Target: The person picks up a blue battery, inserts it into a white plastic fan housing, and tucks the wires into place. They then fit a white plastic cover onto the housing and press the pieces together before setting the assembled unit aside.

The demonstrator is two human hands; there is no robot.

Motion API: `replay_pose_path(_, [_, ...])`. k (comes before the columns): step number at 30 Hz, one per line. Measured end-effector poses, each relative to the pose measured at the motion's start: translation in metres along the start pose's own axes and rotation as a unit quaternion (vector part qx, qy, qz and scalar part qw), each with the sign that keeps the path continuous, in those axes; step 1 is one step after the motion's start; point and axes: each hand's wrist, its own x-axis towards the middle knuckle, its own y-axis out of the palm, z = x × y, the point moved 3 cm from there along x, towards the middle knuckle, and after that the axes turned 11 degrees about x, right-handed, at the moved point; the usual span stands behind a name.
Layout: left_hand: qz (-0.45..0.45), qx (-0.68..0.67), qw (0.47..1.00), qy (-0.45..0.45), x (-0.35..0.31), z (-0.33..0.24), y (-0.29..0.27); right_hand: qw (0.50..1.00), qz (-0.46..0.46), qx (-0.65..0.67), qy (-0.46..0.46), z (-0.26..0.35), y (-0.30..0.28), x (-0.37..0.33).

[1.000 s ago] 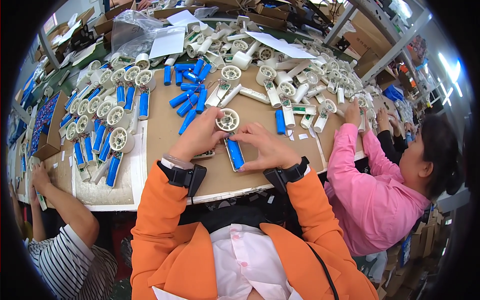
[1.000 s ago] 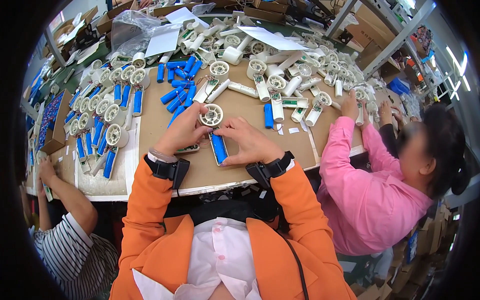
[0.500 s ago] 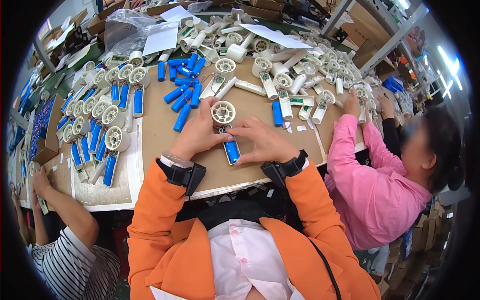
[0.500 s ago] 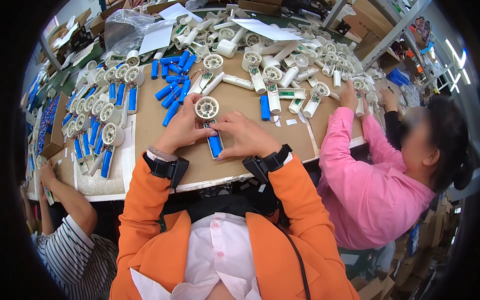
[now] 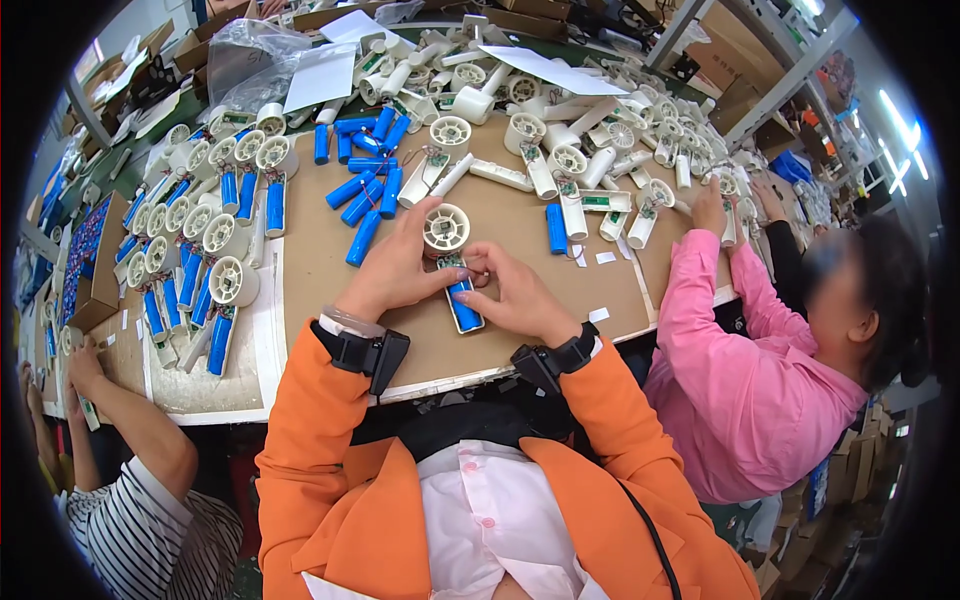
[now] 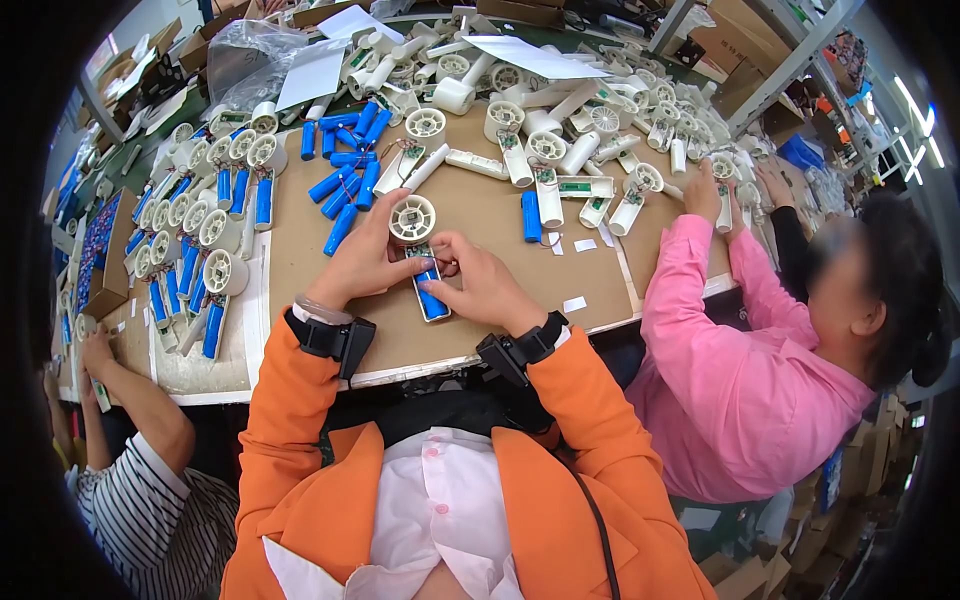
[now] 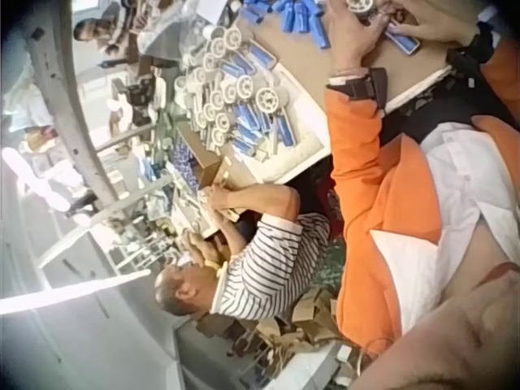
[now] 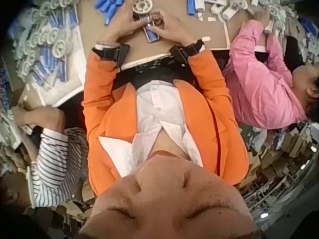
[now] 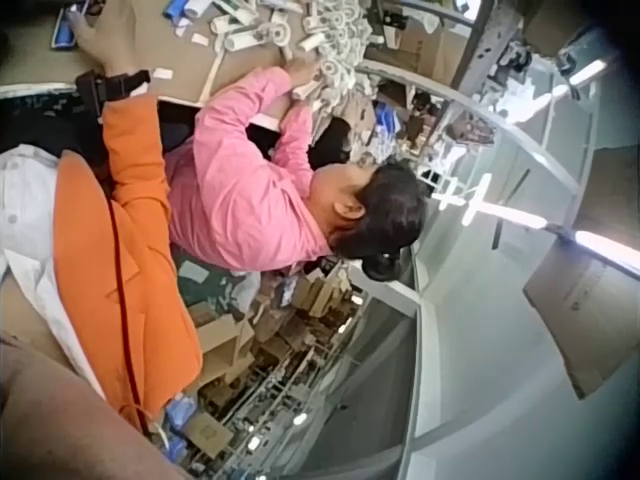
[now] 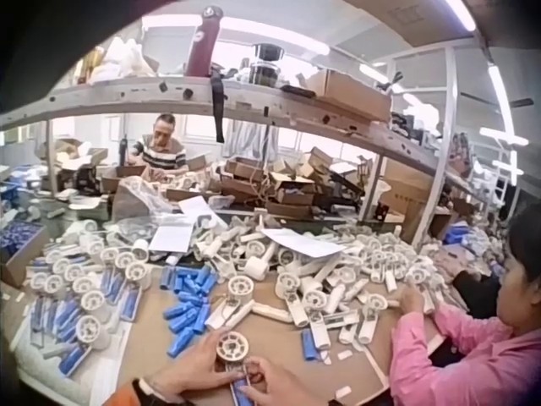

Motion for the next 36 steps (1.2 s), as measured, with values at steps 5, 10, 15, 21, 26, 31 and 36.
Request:
replay_pose_path(5, [-0.009, 0.003, 1.000, -0.012, 0.001, 0.002, 0.001, 0.999, -0.007, 0.010, 0.045, 0.008, -0.006, 0.003])
replay_pose_path(10, [0.017, -0.014, 0.999, -0.025, -0.001, -0.003, -0.002, 0.998, -0.007, -0.051, 0.022, 0.020, -0.027, -0.008])
replay_pose_path(15, [0.006, -0.019, 1.000, -0.013, -0.001, 0.001, -0.003, 0.969, -0.063, -0.236, -0.035, 0.018, -0.034, -0.002])
replay_pose_path(21, [0.031, -0.033, 0.998, -0.033, -0.002, 0.000, -0.002, 0.911, -0.093, -0.372, -0.154, 0.027, -0.018, 0.003])
replay_pose_path(26, [0.015, -0.007, 1.000, -0.017, -0.001, 0.002, -0.001, 0.888, -0.077, -0.421, -0.167, 0.019, -0.010, 0.008])
replay_pose_path(31, [0.010, -0.005, 1.000, -0.014, -0.002, -0.001, -0.004, 0.880, -0.060, -0.446, -0.149, 0.015, -0.008, 0.010])
replay_pose_path(36, [0.032, -0.016, 0.999, -0.022, -0.002, 0.000, -0.005, 0.914, -0.079, -0.367, -0.155, 0.012, -0.012, 0.012])
